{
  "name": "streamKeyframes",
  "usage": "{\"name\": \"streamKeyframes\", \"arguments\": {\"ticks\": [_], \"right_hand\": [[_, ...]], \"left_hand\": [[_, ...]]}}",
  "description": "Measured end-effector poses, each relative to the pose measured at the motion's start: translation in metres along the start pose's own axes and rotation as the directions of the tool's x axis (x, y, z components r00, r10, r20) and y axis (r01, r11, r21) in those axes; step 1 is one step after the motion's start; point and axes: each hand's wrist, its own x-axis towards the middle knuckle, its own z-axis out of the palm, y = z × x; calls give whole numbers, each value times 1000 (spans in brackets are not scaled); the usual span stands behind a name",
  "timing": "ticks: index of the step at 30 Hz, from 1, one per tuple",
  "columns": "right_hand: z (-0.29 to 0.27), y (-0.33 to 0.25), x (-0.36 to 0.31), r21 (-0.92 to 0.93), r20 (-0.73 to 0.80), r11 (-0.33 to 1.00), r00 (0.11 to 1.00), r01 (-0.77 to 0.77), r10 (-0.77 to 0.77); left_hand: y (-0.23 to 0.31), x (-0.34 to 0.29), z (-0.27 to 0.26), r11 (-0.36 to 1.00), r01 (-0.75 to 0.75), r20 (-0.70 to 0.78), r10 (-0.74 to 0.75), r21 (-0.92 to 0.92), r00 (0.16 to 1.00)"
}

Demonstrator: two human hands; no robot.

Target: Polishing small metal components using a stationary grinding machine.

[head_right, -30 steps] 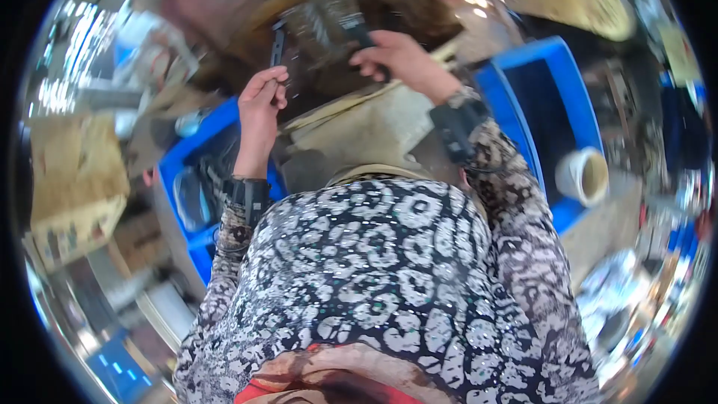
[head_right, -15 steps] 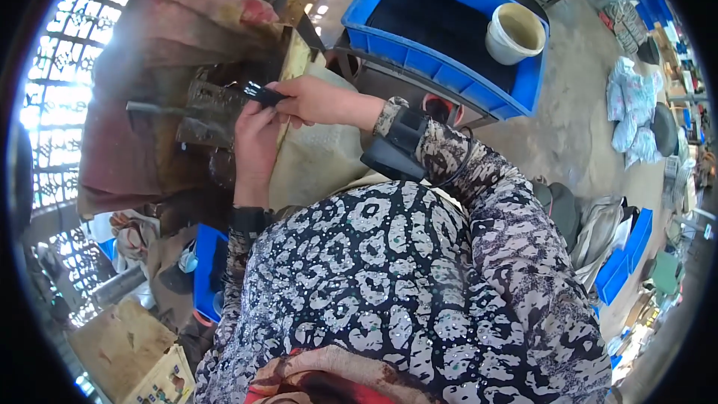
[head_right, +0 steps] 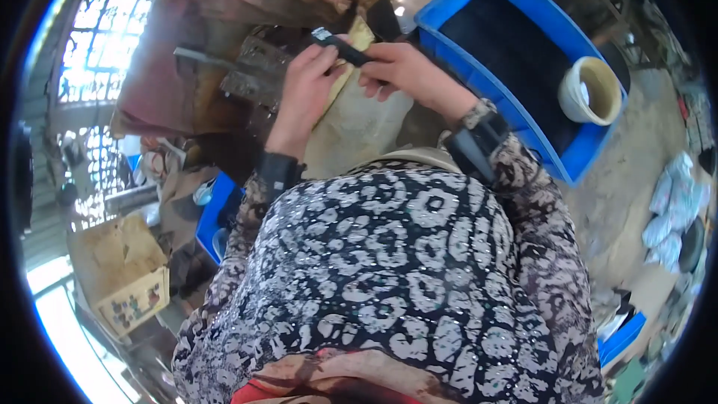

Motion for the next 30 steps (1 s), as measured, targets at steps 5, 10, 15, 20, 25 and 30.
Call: {"name": "streamKeyframes", "arguments": {"ticks": [5, 10, 15, 20, 25, 30], "right_hand": [[1, -1, 2, 19, 3, 999, 999, 49, -49], [5, -4, 10, -83, 74, 995, 996, 52, -46], [11, 5, 31, -119, 159, 991, 986, 68, -49], [24, 11, 43, -69, 148, 995, 987, 75, -64], [19, 13, 55, -230, 77, 967, 993, 110, -95], [20, 6, 50, -241, 35, 965, 995, 100, -95]], "left_hand": [[6, 1, 4, 998, -65, 50, 66, -15, 997], [5, -2, 0, 993, -115, 55, 115, -9, 992], [11, -19, -19, 992, -99, 30, 97, 84, 995], [6, -26, -38, 988, -139, -3, 139, 65, 990], [-1, -27, -39, 988, -145, -96, 139, -53, 986], [1, -24, -34, 981, -161, -126, 148, -106, 981]]}}
